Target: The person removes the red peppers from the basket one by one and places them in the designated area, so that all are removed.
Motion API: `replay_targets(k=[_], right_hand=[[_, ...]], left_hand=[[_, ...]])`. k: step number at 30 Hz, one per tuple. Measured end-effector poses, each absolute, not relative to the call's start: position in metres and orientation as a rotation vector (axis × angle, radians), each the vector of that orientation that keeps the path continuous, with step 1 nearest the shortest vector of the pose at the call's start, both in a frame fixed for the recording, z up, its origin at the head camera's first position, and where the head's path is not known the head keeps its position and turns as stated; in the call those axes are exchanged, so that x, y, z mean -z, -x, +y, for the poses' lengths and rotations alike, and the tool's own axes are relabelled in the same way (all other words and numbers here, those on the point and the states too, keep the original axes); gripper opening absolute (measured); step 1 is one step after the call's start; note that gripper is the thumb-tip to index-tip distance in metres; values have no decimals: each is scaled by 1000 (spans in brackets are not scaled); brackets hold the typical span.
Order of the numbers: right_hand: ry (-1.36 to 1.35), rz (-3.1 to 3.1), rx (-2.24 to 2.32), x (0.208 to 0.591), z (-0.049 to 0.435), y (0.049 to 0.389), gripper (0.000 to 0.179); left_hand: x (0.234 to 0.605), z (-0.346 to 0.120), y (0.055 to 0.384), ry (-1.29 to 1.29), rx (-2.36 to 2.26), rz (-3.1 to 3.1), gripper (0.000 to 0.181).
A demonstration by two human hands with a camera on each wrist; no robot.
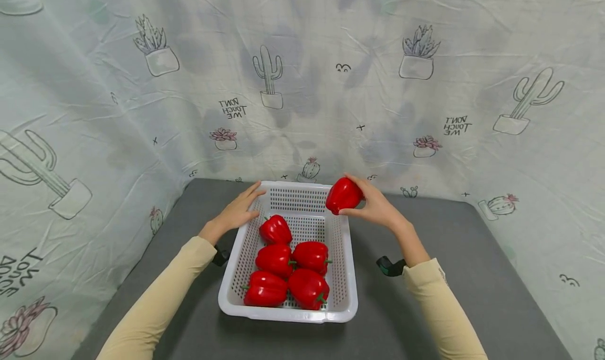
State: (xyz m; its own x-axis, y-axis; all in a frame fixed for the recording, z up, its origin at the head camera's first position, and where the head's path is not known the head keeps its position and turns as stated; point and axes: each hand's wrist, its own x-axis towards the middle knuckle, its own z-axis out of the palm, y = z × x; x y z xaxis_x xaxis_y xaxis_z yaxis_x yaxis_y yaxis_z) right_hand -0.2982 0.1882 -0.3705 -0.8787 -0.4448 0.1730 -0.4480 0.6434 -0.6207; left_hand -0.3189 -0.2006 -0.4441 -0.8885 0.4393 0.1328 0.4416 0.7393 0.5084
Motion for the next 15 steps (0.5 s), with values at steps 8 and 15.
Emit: replay_targets(k=[8, 15], right_hand=[[-699, -2842, -1067, 376, 210, 295, 92], [-654, -2842, -1051, 384, 232, 290, 92]], left_hand=[[442, -201, 319, 737, 878, -2916, 60], [444, -200, 317, 745, 879, -2918, 60]])
